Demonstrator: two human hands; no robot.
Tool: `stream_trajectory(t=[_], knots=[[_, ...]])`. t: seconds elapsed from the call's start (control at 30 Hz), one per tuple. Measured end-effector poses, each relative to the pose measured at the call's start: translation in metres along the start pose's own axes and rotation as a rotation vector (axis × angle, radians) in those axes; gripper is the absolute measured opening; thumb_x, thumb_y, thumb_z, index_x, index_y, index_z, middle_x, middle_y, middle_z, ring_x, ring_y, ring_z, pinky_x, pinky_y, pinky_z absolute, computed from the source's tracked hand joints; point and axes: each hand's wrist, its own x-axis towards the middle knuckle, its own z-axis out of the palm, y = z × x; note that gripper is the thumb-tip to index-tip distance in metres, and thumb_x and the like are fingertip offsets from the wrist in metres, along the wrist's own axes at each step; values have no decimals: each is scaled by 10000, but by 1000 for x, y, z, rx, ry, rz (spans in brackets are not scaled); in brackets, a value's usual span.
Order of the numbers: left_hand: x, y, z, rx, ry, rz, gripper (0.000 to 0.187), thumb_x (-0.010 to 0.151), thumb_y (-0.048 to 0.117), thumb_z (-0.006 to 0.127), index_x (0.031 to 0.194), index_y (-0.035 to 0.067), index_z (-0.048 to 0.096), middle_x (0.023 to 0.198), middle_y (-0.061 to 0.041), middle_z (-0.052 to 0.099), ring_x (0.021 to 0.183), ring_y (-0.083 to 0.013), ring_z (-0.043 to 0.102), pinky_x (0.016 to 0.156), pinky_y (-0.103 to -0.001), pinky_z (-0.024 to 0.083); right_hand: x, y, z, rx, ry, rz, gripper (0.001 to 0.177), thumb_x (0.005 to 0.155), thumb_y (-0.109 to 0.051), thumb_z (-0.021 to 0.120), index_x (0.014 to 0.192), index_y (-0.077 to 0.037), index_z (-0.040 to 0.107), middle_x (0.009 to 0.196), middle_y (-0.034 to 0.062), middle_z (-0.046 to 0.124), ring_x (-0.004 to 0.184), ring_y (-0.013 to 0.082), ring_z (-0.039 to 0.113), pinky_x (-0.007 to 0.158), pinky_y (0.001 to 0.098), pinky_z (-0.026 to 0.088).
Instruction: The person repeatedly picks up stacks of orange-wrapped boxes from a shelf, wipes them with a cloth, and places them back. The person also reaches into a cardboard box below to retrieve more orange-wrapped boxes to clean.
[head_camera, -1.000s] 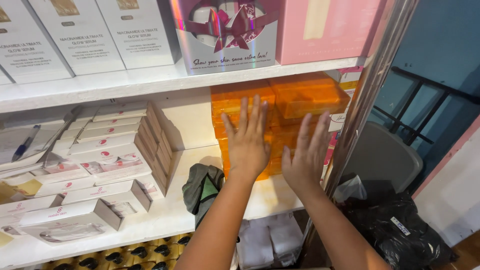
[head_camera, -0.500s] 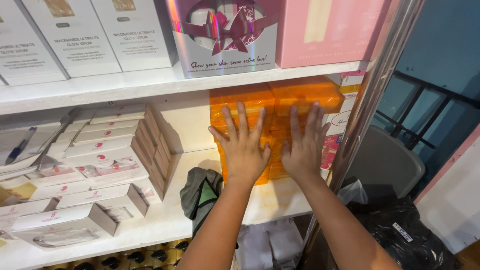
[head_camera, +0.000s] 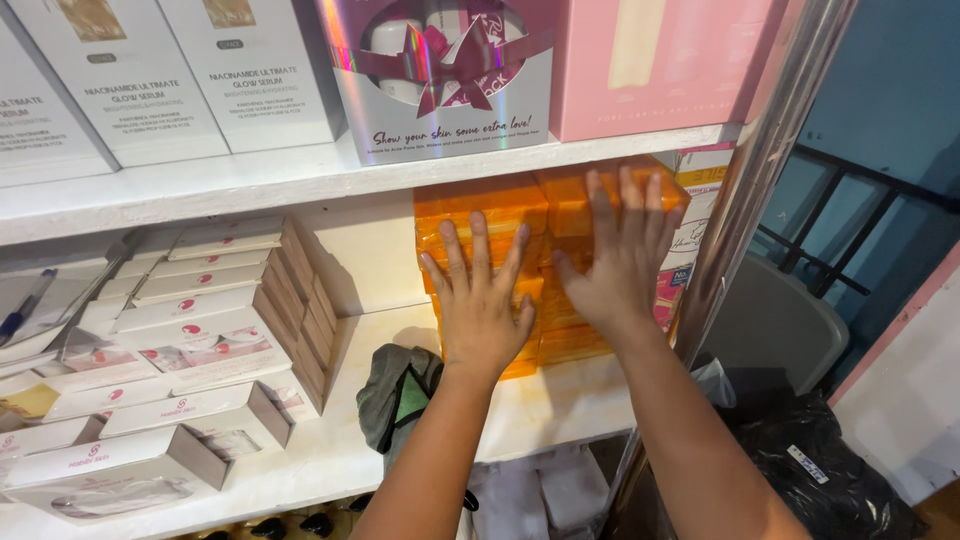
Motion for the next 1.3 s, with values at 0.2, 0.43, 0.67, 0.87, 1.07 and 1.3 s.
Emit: stream_trajectory(t=[0.2, 0.43, 0.67, 0.87, 1.07, 1.3], knots=[[1, 1, -6, -10, -38, -3, 921, 836, 443, 673, 1621, 289, 216, 1688, -209, 28, 1528, -516, -50, 1188, -724, 6, 8, 19, 21, 179, -25, -61, 566, 832, -414, 878, 1292, -165, 662, 1371, -14, 644, 1522, 354, 274, 1213, 660, -101], [2, 5, -10, -8, -70, -18, 939, 841, 464, 657, 1625, 267, 180, 1680, -212, -5, 1521, -517, -73, 1183, -717, -5, 16, 20, 28, 426, 52, -14, 326, 800, -202, 876, 1080, -157, 714, 1190, -48, 720, 1461, 295, 396, 1232, 625, -151], [0, 12, -20, 9, -116, -38, 966, 829, 467, 667, 1626, 259, 162, 1677, -226, -15, 1517, -530, -68, 1194, -698, 33, 29, 19, 38, 555, 131, 168, 247, 784, -180, 864, 967, -133, 704, 1064, -5, 671, 1237, 257, 526, 1197, 543, 154], [4, 16, -30, 31, -163, -52, 981, 825, 467, 666, 1629, 252, 147, 1675, -232, -22, 1515, -533, -64, 1196, -688, 80, 25, 26, 57, 420, 190, 101, 234, 848, -176, 838, 989, -73, 682, 1024, 97, 636, 1156, 283, 596, 1303, 552, 111], [3, 16, -23, 116, -170, -50, 946, 861, 489, 615, 1634, 253, 122, 1675, -240, -27, 1510, -549, -47, 1186, -686, 117, -24, 16, 52, 385, 16, -14, 655, 1040, -190, 678, 1582, -52, 337, 1666, 258, 240, 1594, 479, 144, 1296, 603, 43], [4, 15, -15, 195, -189, -37, 923, 885, 472, 586, 1638, 261, 96, 1668, -245, -26, 1500, -559, -34, 1162, -703, 177, -54, 4, 55, 57, -142, 61, 902, 905, -132, 628, 1657, -110, 130, 1725, 194, 36, 1596, 425, 73, 1229, 683, 7]])
